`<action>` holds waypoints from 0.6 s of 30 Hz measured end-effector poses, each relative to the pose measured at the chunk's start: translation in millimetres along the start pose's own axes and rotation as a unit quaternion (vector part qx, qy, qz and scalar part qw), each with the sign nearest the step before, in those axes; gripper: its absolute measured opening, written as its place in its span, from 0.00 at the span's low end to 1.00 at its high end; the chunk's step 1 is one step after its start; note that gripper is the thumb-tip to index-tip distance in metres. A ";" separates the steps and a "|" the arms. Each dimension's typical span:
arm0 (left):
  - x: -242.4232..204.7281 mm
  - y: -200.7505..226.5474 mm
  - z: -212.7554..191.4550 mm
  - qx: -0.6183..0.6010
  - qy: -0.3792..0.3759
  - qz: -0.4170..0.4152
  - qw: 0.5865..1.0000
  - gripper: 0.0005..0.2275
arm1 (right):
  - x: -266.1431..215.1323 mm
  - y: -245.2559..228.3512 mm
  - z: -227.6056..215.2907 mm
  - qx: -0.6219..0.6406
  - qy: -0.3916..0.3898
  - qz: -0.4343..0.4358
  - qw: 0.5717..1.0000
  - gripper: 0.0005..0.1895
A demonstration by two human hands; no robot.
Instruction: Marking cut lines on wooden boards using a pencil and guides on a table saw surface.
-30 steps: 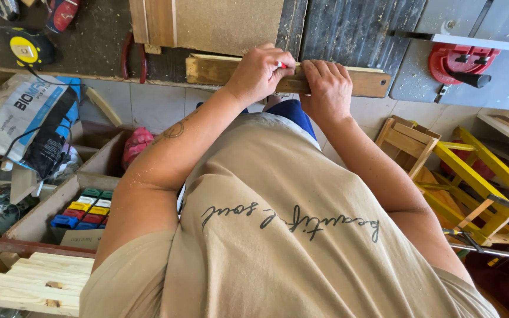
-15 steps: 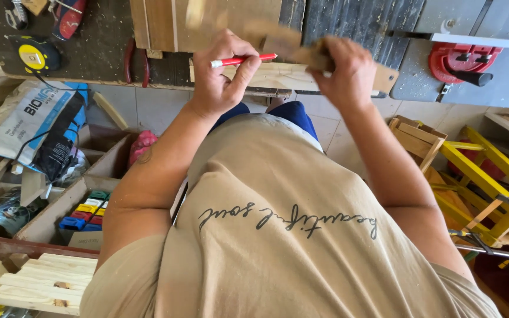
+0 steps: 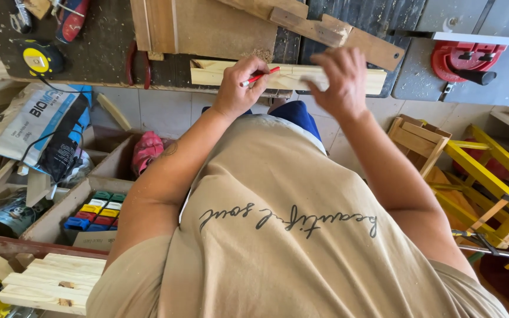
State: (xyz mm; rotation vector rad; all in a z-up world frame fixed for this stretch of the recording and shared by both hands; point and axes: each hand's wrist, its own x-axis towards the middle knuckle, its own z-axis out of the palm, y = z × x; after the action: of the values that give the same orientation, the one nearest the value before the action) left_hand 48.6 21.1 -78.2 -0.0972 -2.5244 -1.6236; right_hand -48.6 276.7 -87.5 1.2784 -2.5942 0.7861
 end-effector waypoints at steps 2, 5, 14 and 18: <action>-5.4 -8.8 2.6 0.001 -0.021 0.013 1.000 0.05 | -14.9 -10.1 -0.7 -0.005 -0.070 0.031 0.997 0.34; -2.5 -5.6 1.4 0.006 -0.028 0.026 0.999 0.03 | -24.8 -16.9 1.9 -0.014 -0.122 0.061 0.991 0.39; 0.8 -4.5 7.5 0.006 -0.031 0.035 0.999 0.03 | -27.5 -15.1 8.1 -0.030 -0.096 0.059 0.993 0.28; 4.1 -0.7 8.6 0.015 -0.032 0.045 0.998 0.04 | -28.0 -15.2 8.8 -0.035 -0.103 0.066 0.992 0.29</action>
State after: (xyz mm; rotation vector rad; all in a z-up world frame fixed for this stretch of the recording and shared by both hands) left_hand 43.8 28.6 -81.7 -0.2596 -2.5495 -1.5720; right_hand -18.3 284.1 -98.8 1.2406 -2.8662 0.6044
